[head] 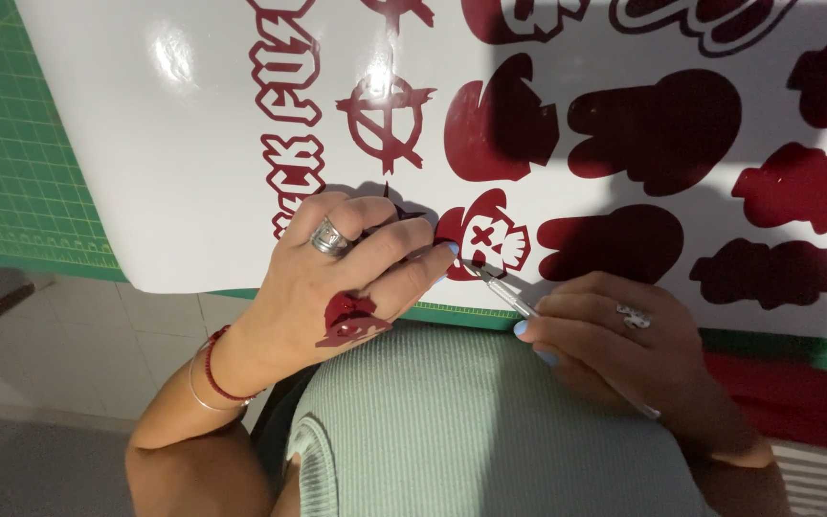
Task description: Using a weeding tool to remove excess vinyl from a sheet of cut stickers
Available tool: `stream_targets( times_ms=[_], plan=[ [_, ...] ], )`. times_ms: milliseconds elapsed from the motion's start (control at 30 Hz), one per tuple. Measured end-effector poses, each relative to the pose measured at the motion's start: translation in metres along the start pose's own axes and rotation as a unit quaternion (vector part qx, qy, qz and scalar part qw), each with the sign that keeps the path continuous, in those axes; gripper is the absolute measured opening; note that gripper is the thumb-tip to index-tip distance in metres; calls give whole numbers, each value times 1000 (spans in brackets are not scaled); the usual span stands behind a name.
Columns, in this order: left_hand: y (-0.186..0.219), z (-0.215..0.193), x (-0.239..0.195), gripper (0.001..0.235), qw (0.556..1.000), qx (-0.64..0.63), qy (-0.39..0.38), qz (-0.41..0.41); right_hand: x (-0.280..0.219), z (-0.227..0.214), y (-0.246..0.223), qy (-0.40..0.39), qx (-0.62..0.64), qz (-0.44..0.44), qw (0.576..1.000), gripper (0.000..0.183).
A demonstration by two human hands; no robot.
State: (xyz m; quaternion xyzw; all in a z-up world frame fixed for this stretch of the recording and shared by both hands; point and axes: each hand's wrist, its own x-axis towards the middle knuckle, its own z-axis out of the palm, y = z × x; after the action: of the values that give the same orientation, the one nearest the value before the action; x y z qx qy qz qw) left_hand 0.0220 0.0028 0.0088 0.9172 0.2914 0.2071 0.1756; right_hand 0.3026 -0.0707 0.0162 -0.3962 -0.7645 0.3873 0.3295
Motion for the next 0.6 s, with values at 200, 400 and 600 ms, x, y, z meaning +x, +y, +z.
stream_targets(
  times_ms=[200, 400, 600],
  plan=[
    [3, 3, 2, 16, 1000, 10, -1, -14, 8, -3, -4, -9, 1, 3, 1000, 13],
    [5, 5, 8, 17, 1000, 7, -10, -12, 2, -2, 2, 5, 10, -13, 1000, 13],
    [4, 11, 11, 11, 999, 23, 9, -25, -13, -4, 3, 75, 37, 53, 995, 25]
  ],
)
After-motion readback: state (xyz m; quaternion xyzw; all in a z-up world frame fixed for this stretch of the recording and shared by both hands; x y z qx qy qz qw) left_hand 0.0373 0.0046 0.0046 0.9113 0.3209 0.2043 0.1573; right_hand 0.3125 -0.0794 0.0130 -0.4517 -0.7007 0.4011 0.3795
